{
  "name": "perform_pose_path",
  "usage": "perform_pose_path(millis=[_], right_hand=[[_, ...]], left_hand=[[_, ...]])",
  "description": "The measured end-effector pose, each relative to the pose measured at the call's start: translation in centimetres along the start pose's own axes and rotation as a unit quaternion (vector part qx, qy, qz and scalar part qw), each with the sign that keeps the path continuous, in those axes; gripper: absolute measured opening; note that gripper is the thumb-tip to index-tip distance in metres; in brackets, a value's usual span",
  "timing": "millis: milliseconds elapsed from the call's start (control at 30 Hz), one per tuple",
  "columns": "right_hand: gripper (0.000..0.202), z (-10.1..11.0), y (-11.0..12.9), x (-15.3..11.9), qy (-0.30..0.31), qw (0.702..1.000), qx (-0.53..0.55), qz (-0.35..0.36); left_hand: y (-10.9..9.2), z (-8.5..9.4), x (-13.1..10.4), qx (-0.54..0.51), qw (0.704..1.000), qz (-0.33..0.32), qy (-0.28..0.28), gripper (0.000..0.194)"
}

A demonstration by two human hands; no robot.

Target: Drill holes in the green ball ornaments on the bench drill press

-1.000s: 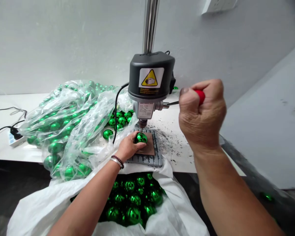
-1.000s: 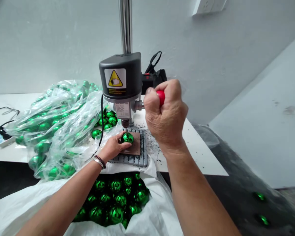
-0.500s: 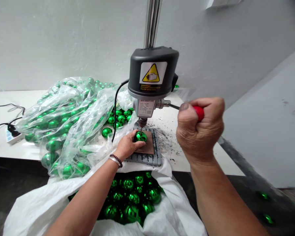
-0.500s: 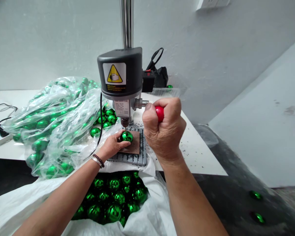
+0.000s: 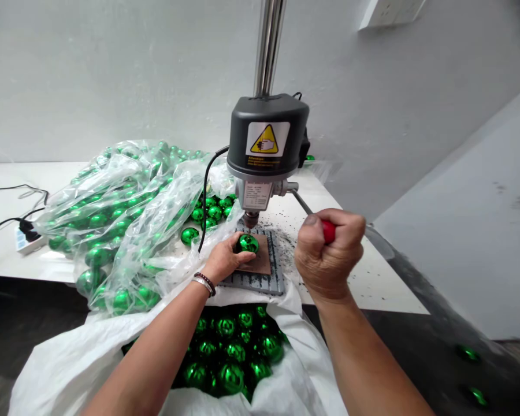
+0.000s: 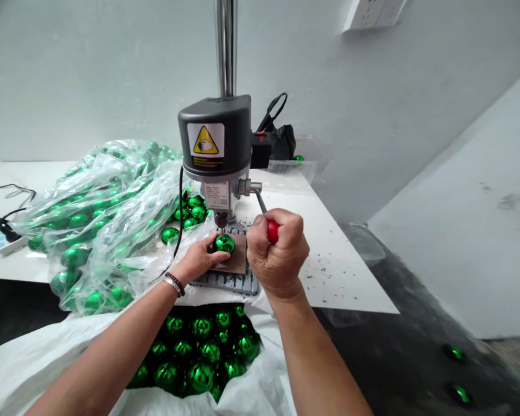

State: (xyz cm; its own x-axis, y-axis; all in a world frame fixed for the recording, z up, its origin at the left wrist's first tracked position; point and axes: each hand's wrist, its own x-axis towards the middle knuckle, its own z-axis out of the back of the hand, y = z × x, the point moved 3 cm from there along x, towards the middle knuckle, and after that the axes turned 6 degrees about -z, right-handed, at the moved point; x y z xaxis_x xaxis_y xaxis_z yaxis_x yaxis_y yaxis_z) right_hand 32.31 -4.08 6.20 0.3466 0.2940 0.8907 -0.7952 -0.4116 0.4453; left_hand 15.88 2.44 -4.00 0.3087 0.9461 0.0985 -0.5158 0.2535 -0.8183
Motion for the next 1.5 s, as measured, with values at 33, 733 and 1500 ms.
perform_pose_path(millis=[33, 733, 1500], right_hand=[[0.006, 0.0, 0.0, -0.2, 0.0, 1.0, 0.002, -0.003], [0.014, -1.6, 2.1, 8.4, 0.088, 0.981, -0.014, -0.17], [0.025, -1.4, 1.8, 7.3, 0.036, 0.994, 0.016, -0.106]], left_hand=[[0.0, 0.0, 0.0, -0.004, 1.0, -0.002, -0.001, 0.056], [-2.2, 5.9, -5.2, -0.031, 0.968, -0.016, 0.247, 0.059], [6.6, 10.2, 1.7, 0.095, 0.975, 0.183, -0.08, 0.044]])
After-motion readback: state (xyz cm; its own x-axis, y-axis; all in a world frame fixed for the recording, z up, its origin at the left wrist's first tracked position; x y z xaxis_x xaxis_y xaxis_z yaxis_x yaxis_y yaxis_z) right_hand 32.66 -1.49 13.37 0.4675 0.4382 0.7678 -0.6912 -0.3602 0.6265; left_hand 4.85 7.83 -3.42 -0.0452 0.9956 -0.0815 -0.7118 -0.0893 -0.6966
